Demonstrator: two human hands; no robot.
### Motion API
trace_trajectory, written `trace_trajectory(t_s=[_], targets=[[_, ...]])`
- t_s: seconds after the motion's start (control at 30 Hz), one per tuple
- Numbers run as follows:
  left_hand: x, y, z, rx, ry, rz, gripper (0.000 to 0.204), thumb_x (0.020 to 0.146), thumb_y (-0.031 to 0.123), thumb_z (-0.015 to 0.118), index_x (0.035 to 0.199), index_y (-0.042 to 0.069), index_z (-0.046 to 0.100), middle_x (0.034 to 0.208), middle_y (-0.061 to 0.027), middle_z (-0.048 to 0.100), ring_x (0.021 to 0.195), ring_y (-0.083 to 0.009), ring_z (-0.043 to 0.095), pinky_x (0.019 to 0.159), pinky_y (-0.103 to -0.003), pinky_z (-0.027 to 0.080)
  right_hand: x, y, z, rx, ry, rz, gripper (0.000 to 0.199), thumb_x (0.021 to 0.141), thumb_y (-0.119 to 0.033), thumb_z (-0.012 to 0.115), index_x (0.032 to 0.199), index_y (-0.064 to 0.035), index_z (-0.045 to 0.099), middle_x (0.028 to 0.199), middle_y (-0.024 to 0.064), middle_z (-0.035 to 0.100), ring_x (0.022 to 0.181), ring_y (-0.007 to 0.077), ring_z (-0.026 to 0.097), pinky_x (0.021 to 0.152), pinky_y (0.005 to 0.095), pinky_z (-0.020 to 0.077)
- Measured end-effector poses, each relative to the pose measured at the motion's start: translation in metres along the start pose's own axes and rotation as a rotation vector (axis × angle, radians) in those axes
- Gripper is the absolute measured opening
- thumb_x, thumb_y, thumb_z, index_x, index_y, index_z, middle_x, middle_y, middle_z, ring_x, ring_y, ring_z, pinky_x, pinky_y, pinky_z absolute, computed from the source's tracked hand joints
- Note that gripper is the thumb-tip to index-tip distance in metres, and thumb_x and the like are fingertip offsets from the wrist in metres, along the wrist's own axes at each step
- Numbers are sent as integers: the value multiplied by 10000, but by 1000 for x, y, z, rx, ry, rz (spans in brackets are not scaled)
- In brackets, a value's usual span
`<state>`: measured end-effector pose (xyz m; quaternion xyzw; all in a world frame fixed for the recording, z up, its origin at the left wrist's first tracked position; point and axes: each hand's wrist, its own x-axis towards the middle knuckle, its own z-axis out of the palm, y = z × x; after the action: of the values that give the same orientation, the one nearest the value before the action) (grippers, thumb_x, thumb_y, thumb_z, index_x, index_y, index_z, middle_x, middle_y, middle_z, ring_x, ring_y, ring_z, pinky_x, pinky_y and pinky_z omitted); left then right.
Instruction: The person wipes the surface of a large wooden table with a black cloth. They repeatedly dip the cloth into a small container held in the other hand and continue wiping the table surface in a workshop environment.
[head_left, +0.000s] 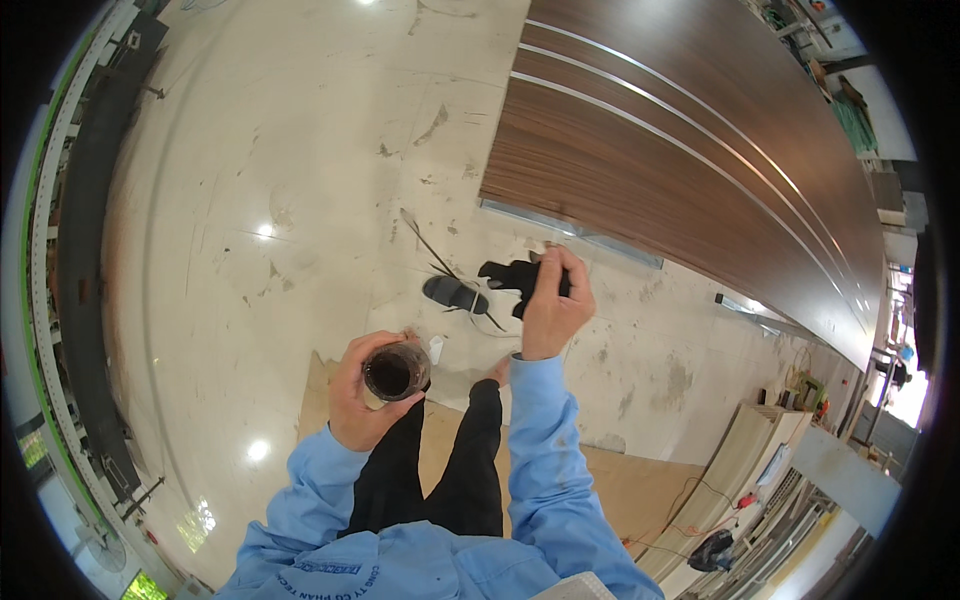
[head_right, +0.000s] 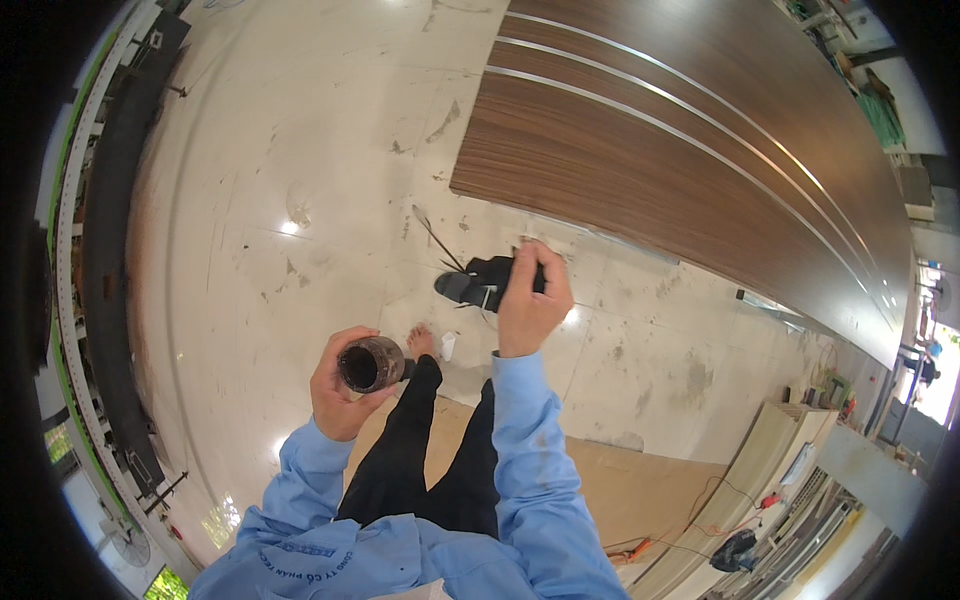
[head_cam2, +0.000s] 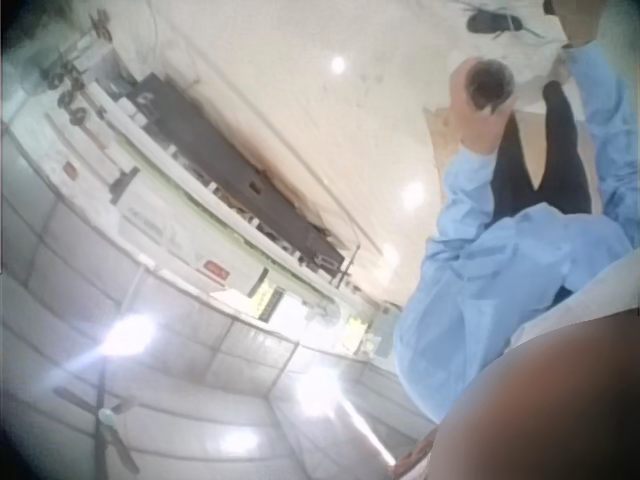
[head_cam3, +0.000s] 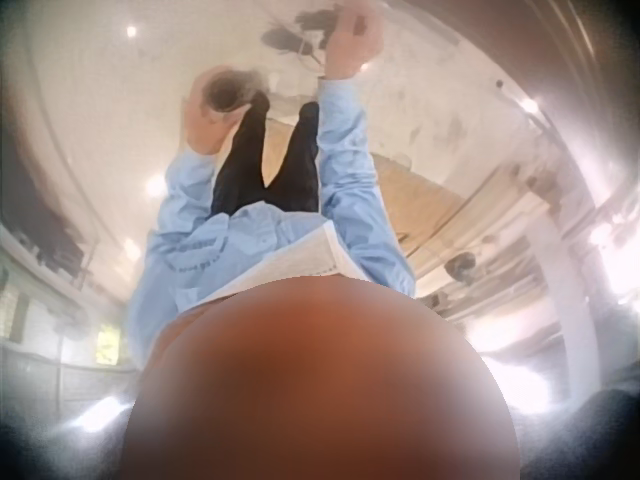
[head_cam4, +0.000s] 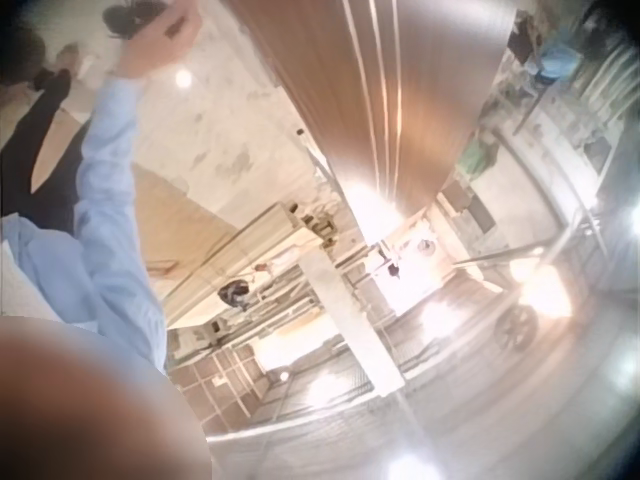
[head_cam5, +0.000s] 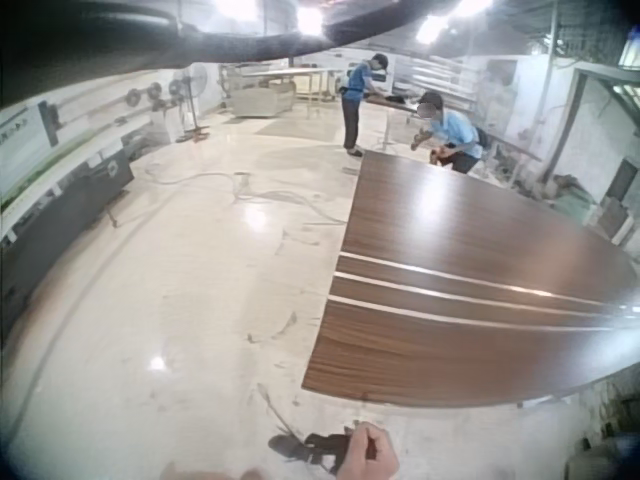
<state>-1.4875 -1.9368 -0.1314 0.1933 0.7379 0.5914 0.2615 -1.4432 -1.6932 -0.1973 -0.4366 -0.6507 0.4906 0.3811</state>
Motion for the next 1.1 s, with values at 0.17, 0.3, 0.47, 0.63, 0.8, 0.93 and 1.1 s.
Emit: trace_trajectory(t_s=[0.17, 0.3, 0.47, 0.63, 0.8, 0.93, 1.1], targets=[[1, 1, 5, 15, -18, 5, 684, 709, 46, 858, 1322, 2, 557, 1298, -112, 565, 1189, -213, 595, 1051, -337, 463, 7, 2, -23, 63, 147, 107, 144, 980, -97, 660, 1022, 30, 713, 917, 99, 728, 863, 157, 661, 804, 301, 526], [3, 0, 12, -1, -44, -7, 681, 715, 80, 864, 1317, -3, 555, 1308, -116, 566, 1193, -211, 590, 1056, -336, 455, 7, 9, -20, -13, -81, -30, 175, 1000, -135, 651, 1021, 21, 728, 891, 59, 722, 864, 133, 644, 812, 274, 506], [4, 3, 18, 36, -63, 14, 690, 718, 77, 860, 1325, -6, 544, 1314, -119, 569, 1195, -208, 588, 1055, -335, 454, 16, 16, -31, 22, 216, -5, 158, 999, -113, 638, 1022, 24, 714, 879, 78, 716, 820, 146, 646, 760, 286, 511], [5, 4, 30, 0, -104, -11, 689, 721, 57, 846, 1334, -5, 538, 1317, -118, 567, 1200, -208, 587, 1057, -334, 454, 19, 17, -47, -14, 5, -25, 153, 990, -110, 644, 1007, 27, 709, 873, 88, 718, 812, 154, 659, 762, 292, 519], [6, 8, 39, -2, -109, -16, 687, 720, 51, 843, 1333, -5, 538, 1319, -121, 566, 1206, -212, 585, 1062, -333, 451, 29, 19, -65, 31, 330, 44, 120, 960, -80, 669, 997, 25, 714, 880, 103, 717, 815, 176, 661, 772, 299, 521], [8, 10, 48, 27, -137, 12, 691, 719, 62, 847, 1333, -8, 537, 1318, -124, 566, 1216, -216, 579, 1065, -335, 451, 28, 21, -67, -73, 165, -74, 105, 933, -74, 699, 978, 18, 719, 885, 102, 714, 837, 178, 661, 785, 306, 519], [8, 15, 56, 64, -166, -1, 687, 720, 69, 844, 1329, -10, 537, 1311, -130, 569, 1215, -221, 579, 1063, -337, 452, 37, 25, -88, -44, 259, 0, 94, 929, -74, 706, 971, 8, 721, 886, 97, 716, 817, 173, 656, 770, 300, 518]])
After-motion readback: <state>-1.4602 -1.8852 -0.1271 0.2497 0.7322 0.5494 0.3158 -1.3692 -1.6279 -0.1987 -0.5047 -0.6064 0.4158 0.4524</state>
